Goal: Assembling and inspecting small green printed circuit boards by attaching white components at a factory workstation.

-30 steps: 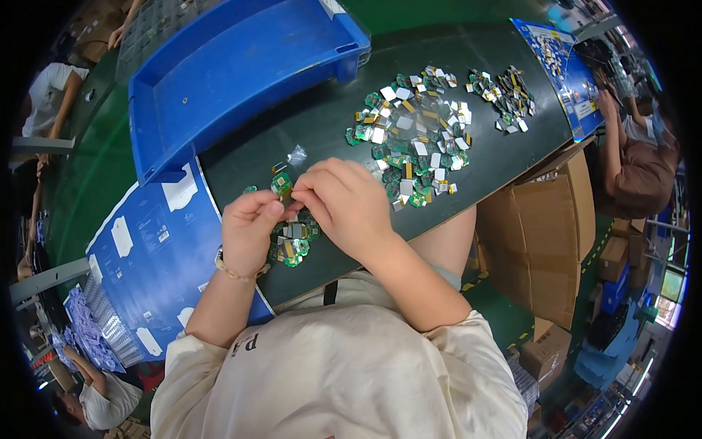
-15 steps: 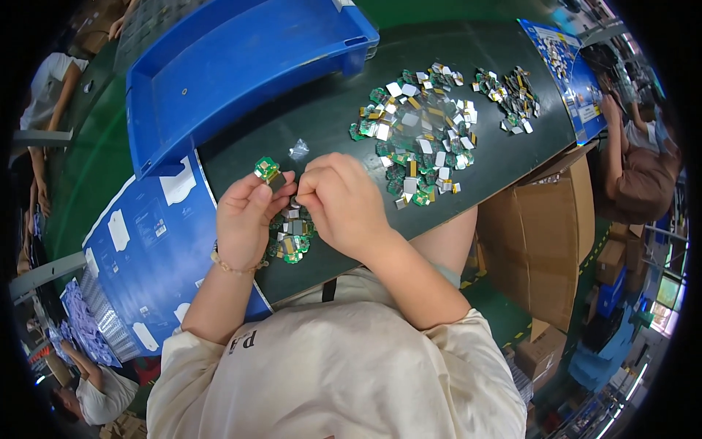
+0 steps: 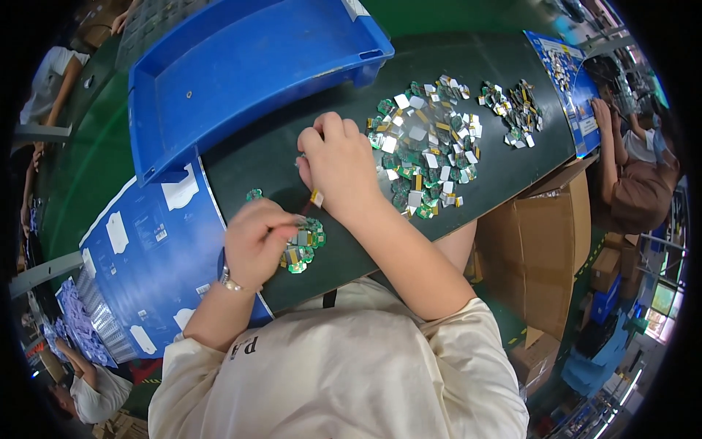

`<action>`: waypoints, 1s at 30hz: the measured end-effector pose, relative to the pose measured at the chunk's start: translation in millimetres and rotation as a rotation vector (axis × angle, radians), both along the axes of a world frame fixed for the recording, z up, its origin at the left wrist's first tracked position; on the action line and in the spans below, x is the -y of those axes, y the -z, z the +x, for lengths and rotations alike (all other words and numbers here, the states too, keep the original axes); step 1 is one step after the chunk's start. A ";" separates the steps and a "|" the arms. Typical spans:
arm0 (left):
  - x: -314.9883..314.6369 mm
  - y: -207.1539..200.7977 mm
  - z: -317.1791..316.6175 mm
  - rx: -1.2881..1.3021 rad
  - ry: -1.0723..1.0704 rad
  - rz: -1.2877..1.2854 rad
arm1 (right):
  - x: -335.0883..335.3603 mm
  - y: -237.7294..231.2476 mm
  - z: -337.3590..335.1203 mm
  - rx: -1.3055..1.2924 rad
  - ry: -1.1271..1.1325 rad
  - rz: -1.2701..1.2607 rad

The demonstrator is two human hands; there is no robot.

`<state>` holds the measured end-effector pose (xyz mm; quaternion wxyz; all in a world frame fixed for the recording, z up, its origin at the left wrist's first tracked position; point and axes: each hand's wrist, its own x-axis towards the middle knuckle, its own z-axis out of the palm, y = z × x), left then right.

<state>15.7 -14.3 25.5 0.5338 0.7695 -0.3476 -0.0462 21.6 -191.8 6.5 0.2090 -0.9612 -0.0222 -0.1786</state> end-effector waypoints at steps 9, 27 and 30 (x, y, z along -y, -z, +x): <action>-7.8 8.9 5.4 0.111 0.153 -0.116 | 48.0 -31.3 -17.1 0.007 0.124 0.053; 5.3 3.7 -1.4 0.202 0.413 0.289 | 65.9 -42.2 -59.3 0.176 0.004 0.286; 0.5 3.0 -2.3 -0.045 0.326 0.166 | 49.7 -44.0 -55.7 0.285 -0.141 0.168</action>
